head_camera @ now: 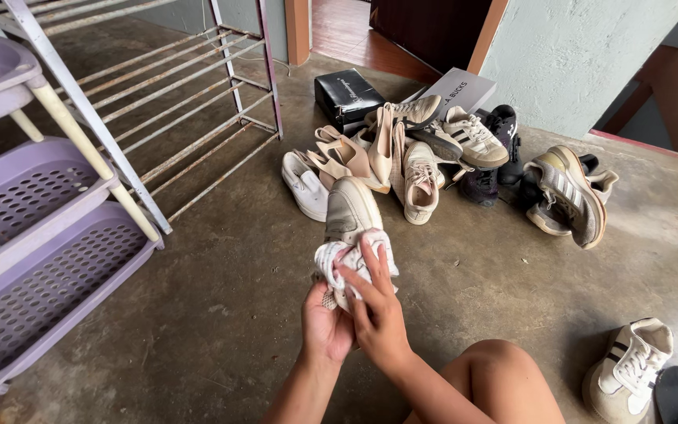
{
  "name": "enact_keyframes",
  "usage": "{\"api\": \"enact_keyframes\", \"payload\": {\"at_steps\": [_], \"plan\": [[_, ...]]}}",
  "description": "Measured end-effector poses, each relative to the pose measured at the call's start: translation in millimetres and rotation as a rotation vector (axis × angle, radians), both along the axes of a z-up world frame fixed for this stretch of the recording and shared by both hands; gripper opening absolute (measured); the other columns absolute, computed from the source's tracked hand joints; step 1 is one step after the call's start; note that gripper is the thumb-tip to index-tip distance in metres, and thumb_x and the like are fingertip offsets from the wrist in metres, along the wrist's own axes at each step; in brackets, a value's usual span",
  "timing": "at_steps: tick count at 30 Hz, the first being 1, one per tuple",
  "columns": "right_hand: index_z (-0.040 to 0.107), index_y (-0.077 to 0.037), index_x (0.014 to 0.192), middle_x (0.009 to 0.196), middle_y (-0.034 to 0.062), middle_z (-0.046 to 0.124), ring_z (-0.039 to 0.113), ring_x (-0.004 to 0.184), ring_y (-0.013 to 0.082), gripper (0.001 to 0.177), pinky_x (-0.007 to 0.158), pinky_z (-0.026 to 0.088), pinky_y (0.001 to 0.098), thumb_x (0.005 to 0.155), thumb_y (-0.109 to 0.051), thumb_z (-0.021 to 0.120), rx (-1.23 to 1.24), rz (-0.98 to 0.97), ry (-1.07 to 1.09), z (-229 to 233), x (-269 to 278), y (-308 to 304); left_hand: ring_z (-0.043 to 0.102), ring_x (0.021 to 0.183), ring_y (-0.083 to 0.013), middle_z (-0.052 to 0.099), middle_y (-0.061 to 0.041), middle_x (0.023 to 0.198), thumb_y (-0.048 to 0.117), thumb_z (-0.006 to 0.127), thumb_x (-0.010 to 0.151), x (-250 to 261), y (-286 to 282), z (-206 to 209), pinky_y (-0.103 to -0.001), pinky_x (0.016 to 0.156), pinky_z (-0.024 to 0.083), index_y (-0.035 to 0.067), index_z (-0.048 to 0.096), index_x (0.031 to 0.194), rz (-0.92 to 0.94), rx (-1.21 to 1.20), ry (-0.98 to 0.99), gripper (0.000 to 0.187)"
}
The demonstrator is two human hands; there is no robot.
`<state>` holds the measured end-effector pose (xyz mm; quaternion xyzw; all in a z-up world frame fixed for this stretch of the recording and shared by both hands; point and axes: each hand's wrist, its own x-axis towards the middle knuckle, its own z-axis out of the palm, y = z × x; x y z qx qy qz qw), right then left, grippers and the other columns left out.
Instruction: The person wipes a white metal shoe rack with a cloth, then cleans several pairs of shoes and insoles with the same cloth. The person handles each shoe individually, wiping the exterior and interior surfaces.
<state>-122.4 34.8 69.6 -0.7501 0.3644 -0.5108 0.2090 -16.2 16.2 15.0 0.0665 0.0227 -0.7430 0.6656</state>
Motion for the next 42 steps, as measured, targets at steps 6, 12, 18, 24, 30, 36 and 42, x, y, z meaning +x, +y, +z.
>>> {"api": "enact_keyframes", "payload": {"at_steps": [6, 12, 18, 24, 30, 36, 42], "plan": [[0.071, -0.012, 0.128, 0.16, 0.0182, 0.044, 0.028, 0.155, 0.0418, 0.045, 0.124, 0.03, 0.0526, 0.089, 0.008, 0.063, -0.168, 0.012, 0.034, 1, -8, -32, 0.064, 0.118, -0.025, 0.065, -0.02, 0.128, 0.013, 0.054, 0.1, 16, -8, -6, -0.039, 0.103, 0.054, -0.006, 0.056, 0.132, -0.019, -0.129, 0.052, 0.038], [0.059, -0.019, 0.139, 0.129, 0.0076, 0.069, 0.077, 0.099, 0.0203, 0.046, 0.076, 0.064, 0.0306, 0.102, 0.005, 0.048, 0.02, -0.248, -0.464, 47, -41, -75, 0.067, 0.111, -0.0253, 0.071, -0.014, 0.118, 0.011, 0.066, 0.086, 29, 5, 37, -0.039, 0.094, 0.053, -0.002, 0.061, 0.125, 0.098, -0.049, -0.783, 0.042], [0.067, -0.017, 0.141, 0.113, 0.0136, 0.065, 0.065, 0.073, 0.0217, 0.049, 0.057, 0.061, 0.029, 0.104, 0.011, 0.052, 0.007, -0.011, -0.218, 40, -30, -81, 0.069, 0.104, -0.0272, 0.07, -0.014, 0.114, 0.015, 0.064, 0.092, 9, 6, 17, -0.04, 0.09, 0.056, 0.001, 0.061, 0.125, 0.322, -0.43, -1.684, 0.036], [0.064, -0.02, 0.138, 0.099, 0.0206, 0.074, 0.068, 0.055, 0.0221, 0.052, 0.039, 0.056, 0.0342, 0.095, 0.007, 0.057, 0.5, -0.058, -0.056, 53, -30, -46, 0.071, 0.089, -0.0365, 0.073, -0.018, 0.1, 0.013, 0.069, 0.087, 26, 0, -14, -0.048, 0.077, 0.056, 0.003, 0.069, 0.116, 0.37, -0.4, -2.18, 0.03], [0.048, -0.029, 0.156, 0.093, 0.0208, 0.078, 0.069, 0.06, 0.0229, 0.052, 0.048, 0.06, 0.0328, 0.108, -0.012, 0.056, 0.692, -0.358, 0.322, 78, -17, -81, 0.072, 0.088, -0.0311, 0.072, -0.017, 0.102, 0.01, 0.069, 0.089, 20, 5, -2, -0.043, 0.081, 0.058, 0.004, 0.068, 0.115, 0.225, -0.449, -2.331, 0.027], [0.068, -0.014, 0.132, 0.1, 0.0206, 0.077, 0.07, 0.072, 0.03, 0.054, 0.058, 0.057, 0.0395, 0.087, 0.015, 0.055, 0.211, -0.114, 0.206, 37, 15, -34, 0.07, 0.095, -0.0341, 0.071, -0.022, 0.109, 0.011, 0.061, 0.083, 32, -2, -12, -0.044, 0.086, 0.057, -0.002, 0.064, 0.121, 0.233, -0.4, -2.374, 0.04], [0.066, -0.007, 0.127, 0.105, 0.0175, 0.074, 0.073, 0.079, 0.0241, 0.057, 0.052, 0.06, 0.0321, 0.076, 0.017, 0.054, 0.16, 0.192, 0.113, 52, 11, -6, 0.066, 0.104, -0.0329, 0.065, -0.023, 0.118, 0.004, 0.05, 0.095, 36, -8, -36, -0.044, 0.092, 0.053, -0.004, 0.061, 0.12, 0.059, -0.3, -2.203, 0.029]]}}
